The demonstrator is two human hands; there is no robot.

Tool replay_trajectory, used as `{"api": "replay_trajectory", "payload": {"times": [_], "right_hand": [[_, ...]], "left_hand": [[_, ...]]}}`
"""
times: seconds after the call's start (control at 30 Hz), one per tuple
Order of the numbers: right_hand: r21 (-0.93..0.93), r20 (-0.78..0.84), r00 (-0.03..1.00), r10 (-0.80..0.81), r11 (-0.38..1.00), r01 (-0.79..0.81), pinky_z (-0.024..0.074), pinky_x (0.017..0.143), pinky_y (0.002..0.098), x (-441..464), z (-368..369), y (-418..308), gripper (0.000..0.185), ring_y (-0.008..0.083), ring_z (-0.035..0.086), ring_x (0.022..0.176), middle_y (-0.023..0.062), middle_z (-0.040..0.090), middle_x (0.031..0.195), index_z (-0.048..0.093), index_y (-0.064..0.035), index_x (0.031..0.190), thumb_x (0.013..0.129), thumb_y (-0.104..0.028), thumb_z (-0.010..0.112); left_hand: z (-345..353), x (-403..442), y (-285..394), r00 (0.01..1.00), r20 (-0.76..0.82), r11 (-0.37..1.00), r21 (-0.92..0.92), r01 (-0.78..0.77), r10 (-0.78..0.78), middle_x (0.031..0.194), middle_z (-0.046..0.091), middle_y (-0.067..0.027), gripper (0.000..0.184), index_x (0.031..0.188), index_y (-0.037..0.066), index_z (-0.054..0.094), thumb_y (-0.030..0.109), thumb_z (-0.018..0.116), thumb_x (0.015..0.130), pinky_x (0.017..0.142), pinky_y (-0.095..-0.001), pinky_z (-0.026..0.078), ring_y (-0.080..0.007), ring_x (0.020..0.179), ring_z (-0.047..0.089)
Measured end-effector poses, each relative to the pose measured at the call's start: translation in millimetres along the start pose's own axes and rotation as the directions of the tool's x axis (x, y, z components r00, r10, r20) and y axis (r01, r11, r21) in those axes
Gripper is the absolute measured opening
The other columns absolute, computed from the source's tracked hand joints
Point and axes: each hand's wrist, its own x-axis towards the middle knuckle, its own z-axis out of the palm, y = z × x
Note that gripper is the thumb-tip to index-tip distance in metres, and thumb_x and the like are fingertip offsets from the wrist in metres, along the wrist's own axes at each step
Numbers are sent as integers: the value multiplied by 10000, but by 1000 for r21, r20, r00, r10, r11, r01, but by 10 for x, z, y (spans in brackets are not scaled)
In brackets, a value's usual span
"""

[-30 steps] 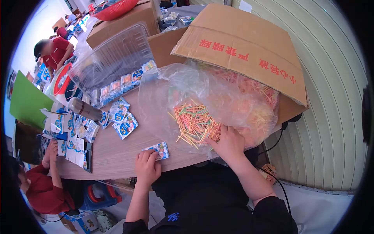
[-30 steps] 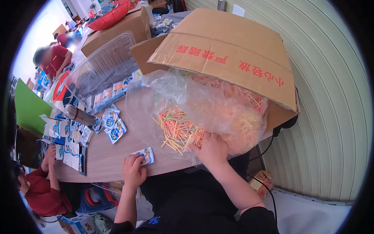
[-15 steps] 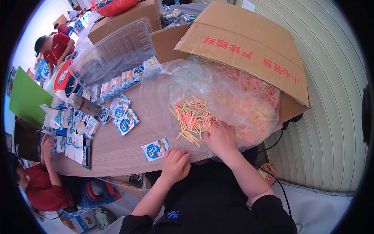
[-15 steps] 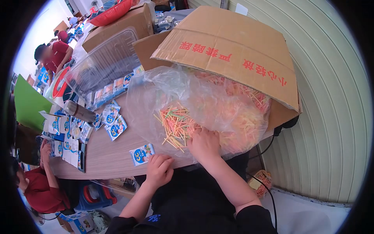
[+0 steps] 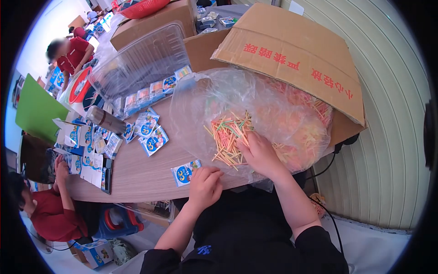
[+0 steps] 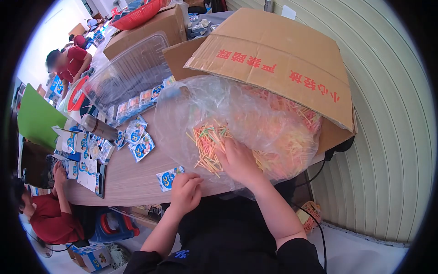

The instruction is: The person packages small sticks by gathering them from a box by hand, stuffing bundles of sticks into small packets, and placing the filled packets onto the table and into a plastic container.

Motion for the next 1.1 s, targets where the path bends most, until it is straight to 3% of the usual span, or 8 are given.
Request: {"api": "replay_trajectory", "payload": {"times": [0.13,0.27,0.5,0.6,0.77,0.9,1.03,1.1], "right_hand": [[106,-120,992,-38,993,51,514,769,529,113,102,-22,414,447,659,848,235,688,859,599,10,1030,974,-399,562],[-151,70,988,138,980,-126,514,776,530,207,27,-125,431,441,662,888,259,683,885,600,5,1039,962,-419,582],[57,-15,999,46,997,-45,506,763,512,206,129,7,371,432,654,872,227,678,894,635,2,1028,943,-357,594],[123,-61,997,-49,991,56,506,782,509,220,161,11,329,429,650,905,227,676,925,642,-1,1026,927,-312,601],[154,30,996,-90,984,84,510,836,509,255,111,-35,279,433,628,1006,219,665,1044,626,-13,1084,920,-235,587],[180,-74,988,-135,973,146,507,844,505,283,142,-65,288,431,621,1011,214,657,1052,620,-18,1110,932,-241,583],[194,-105,991,-81,976,101,504,852,503,292,215,-61,294,432,622,1009,208,653,1078,614,-23,1134,935,-238,589],[200,-125,987,-97,972,121,506,848,502,281,238,-62,289,429,622,1015,207,654,1077,616,-23,1129,931,-232,596]], "left_hand": [[25,218,-28,995,-43,984,-156,83,-91,1048,634,-129,272,1031,25,658,2,660,760,850,-391,487,-310,964,625],[45,399,-46,985,-49,954,-260,147,-165,1094,625,-148,266,1075,14,655,4,662,809,853,-353,496,-300,971,628],[122,561,-128,965,37,867,-431,251,-261,1125,622,-151,278,1141,-10,636,29,665,867,848,-338,520,-254,996,641],[185,654,-114,927,67,664,-679,314,-370,1166,634,-100,357,1267,-11,596,-5,636,912,897,-311,501,-174,1027,620],[282,800,-162,955,13,705,-672,229,-297,1176,643,-94,407,1349,-20,544,18,624,953,898,-309,511,-154,1031,622],[365,858,-252,934,-4,652,-717,246,-357,1165,655,-138,358,1277,-4,610,66,675,932,805,-301,544,-186,950,676],[311,881,-202,927,-18,736,-613,286,-374,1163,664,-147,339,1256,-5,615,74,679,933,828,-304,544,-176,939,680],[262,894,-216,955,-60,851,-471,230,-292,1161,673,-144,318,1234,-8,629,71,679,930,847,-309,539,-170,955,676]]}}
